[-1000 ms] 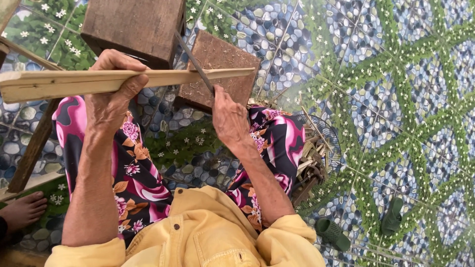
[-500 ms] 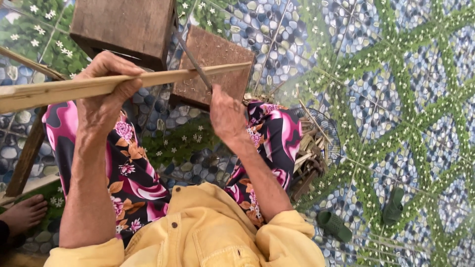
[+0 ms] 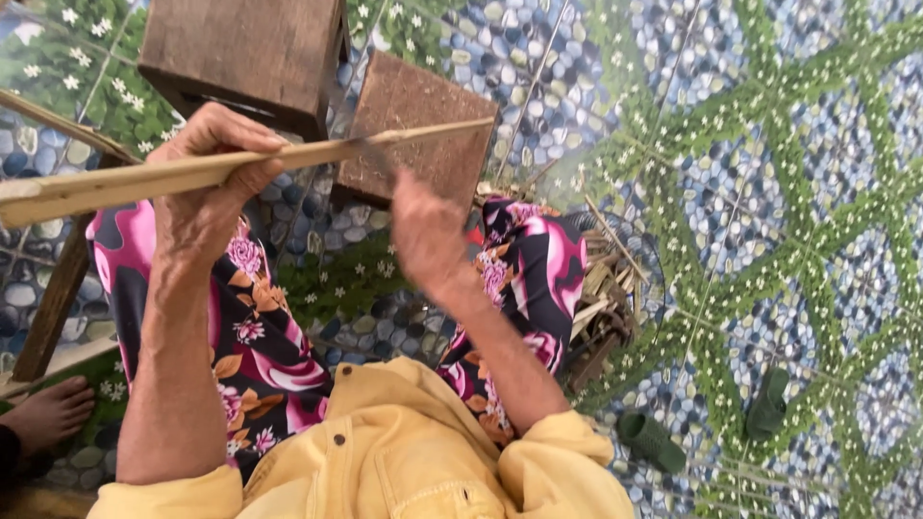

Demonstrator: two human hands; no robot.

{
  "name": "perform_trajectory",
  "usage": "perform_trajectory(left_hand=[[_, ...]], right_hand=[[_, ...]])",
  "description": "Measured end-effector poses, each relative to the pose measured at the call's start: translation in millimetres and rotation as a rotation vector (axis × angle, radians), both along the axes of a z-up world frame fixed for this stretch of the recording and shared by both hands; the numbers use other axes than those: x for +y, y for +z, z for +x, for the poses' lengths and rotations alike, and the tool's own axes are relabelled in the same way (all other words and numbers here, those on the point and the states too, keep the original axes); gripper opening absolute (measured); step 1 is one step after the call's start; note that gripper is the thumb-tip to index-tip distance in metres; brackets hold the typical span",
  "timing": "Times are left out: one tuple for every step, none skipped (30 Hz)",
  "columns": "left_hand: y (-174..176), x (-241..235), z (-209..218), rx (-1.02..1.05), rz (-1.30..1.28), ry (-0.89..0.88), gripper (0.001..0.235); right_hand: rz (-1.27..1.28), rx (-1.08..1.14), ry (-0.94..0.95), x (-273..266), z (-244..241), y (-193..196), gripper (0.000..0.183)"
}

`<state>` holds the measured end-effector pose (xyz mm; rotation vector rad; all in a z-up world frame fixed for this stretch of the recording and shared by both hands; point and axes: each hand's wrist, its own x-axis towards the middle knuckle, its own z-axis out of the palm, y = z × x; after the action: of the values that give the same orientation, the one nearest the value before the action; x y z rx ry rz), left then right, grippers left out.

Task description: The person uses a knife to shave and shape a long piece of bamboo, repeatedly rotating it to smooth the surface. The person works over a wooden block placed on the floor.

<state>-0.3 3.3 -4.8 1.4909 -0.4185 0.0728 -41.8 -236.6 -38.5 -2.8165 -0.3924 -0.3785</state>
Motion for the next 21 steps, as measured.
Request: perform_trajectory(left_hand=[[3.7, -0.5, -0.9, -0.008, 0.026, 0.017, 0.013], [7.9, -2.1, 1.9, -0.032, 0.047, 0.037, 0.013], [4.3, -1.8, 1.1, -0.037, 0.043, 0.036, 0.013], [2.0, -1.1, 2.0, -0.008, 0.019, 0.03, 0.014], [-0.7, -0.1, 2.9, 0.02, -0.006, 0.025, 0.015], [-2.4, 3.2, 3.2, 0.025, -0.005, 0.028, 0.015], [-4.8, 6.4, 3.3, 0.036, -0.008, 0.039, 0.016], [-7.0, 8.3, 4.4, 0.048, -0.01, 0.044, 0.016], [-2.3, 7.8, 2.2, 0.054, -0.009, 0.043, 0.016], [2.8, 6.4, 1.8, 0.072, 0.005, 0.075, 0.014], [8.3, 5.1, 1.3, 0.089, 0.02, 0.108, 0.013], [8.0, 5.1, 1.7, 0.085, 0.019, 0.109, 0.013], [7.7, 5.5, 2.2, 0.11, 0.007, 0.109, 0.014], [6.8, 7.1, 0.3, 0.14, -0.004, 0.11, 0.015], [6.7, 8.0, 1.3, 0.141, -0.003, 0.112, 0.015], [6.2, 8.6, 1.9, 0.147, 0.0, 0.115, 0.015], [5.8, 9.3, 2.5, 0.152, 0.004, 0.118, 0.015], [5.7, 9.6, 2.4, 0.153, 0.002, 0.121, 0.015], [6.0, 10.1, 2.3, 0.156, 0.016, 0.131, 0.015], [6.9, 10.8, 2.6, 0.156, 0.03, 0.144, 0.015], [6.7, 11.1, 3.7, 0.155, 0.028, 0.15, 0.015]], right_hand=[[0.019, 0.299, -0.139, -6.8, 8.8, 14.8, 0.021], [0.033, 0.583, -0.27, -15.2, 22.4, 30.8, 0.016], [0.031, 0.577, -0.273, -31.2, 24.2, 3.8, 0.016], [0.243, 0.539, -0.274, -47.0, 29.1, -22.2, 0.016], [0.455, 0.498, -0.271, -62.8, 34.6, -48.4, 0.025], [0.454, 0.503, -0.269, -61.4, 35.1, -40.5, 0.025], [0.561, 0.5, -0.258, -60.3, 35.7, -33.3, 0.019], [0.668, 0.496, -0.253, -60.4, 35.7, -25.9, 0.014], [0.669, 0.501, -0.256, -58.5, 34.2, -21.5, 0.014], [0.824, 0.582, -0.278, -57.7, 34.3, -16.1, 0.021], [0.98, 0.662, -0.299, -56.9, 34.3, -10.2, 0.029], [0.979, 0.658, -0.296, -55.6, 35.8, -8.1, 0.029], [1.163, 0.731, -0.315, -53.9, 37.3, -6.0, 0.031], [1.348, 0.809, -0.335, -51.1, 36.6, -4.9, 0.033], [1.348, 0.812, -0.333, -49.2, 38.3, -6.8, 0.033], [1.457, 0.884, -0.396, -47.7, 39.6, -8.9, 0.031], [1.566, 0.957, -0.461, -46.0, 40.9, -10.9, 0.032], [1.563, 0.959, -0.46, -45.4, 39.9, -14.5, 0.032], [1.635, 0.983, -0.463, -44.7, 38.9, -17.9, 0.031], [1.705, 1.006, -0.462, -43.8, 39.6, -20.6, 0.031], [1.7, 1.009, -0.457, -43.9, 39.3, -18.4, 0.031]])
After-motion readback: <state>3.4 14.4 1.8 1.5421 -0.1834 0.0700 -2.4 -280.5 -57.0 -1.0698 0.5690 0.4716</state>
